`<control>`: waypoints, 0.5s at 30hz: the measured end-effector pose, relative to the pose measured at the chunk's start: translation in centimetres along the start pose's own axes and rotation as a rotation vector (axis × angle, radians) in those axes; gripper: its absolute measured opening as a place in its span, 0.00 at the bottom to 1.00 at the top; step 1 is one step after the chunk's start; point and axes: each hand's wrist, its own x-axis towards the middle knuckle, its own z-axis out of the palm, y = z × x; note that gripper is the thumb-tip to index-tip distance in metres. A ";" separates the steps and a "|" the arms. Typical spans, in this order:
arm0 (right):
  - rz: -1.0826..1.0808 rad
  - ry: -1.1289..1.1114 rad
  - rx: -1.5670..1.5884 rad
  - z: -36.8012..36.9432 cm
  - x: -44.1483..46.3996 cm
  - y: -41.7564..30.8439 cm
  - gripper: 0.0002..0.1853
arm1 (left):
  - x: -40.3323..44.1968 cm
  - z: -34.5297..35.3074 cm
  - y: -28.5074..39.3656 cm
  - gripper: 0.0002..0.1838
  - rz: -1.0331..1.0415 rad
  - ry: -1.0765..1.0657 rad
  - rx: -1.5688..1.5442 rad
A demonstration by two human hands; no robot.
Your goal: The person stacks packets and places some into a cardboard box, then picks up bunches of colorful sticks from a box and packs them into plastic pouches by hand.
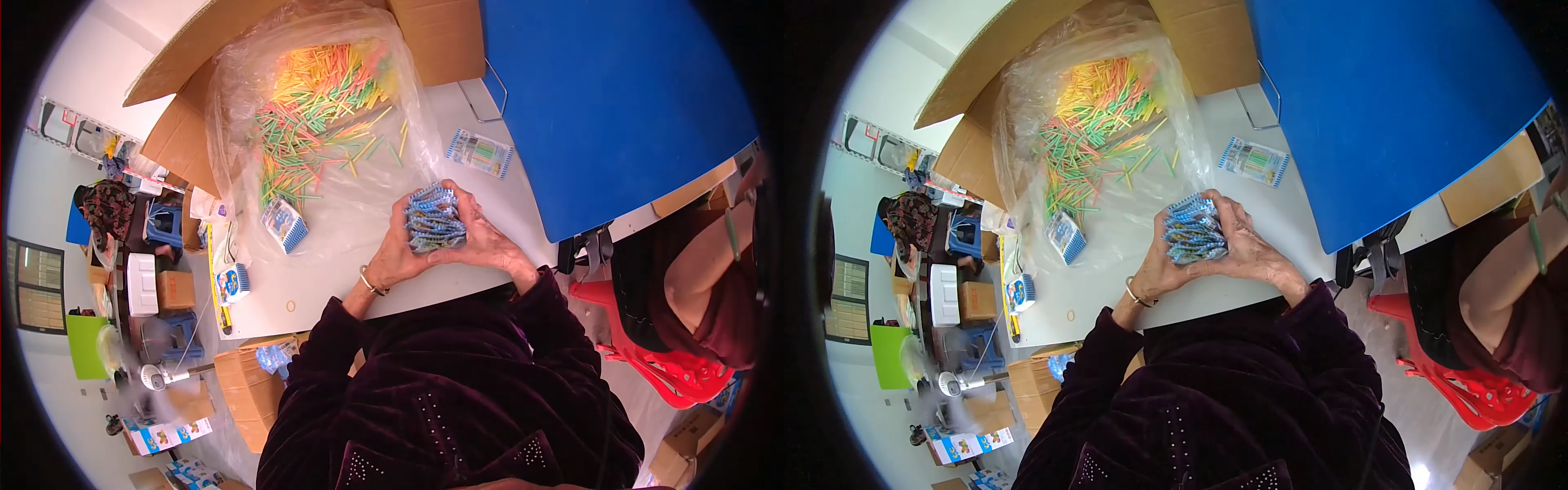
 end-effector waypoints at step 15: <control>0.016 0.706 -0.605 -1.3 6.7 7.2 0.28 | 0.3 0.1 1.3 0.44 -0.008 0.158 -0.033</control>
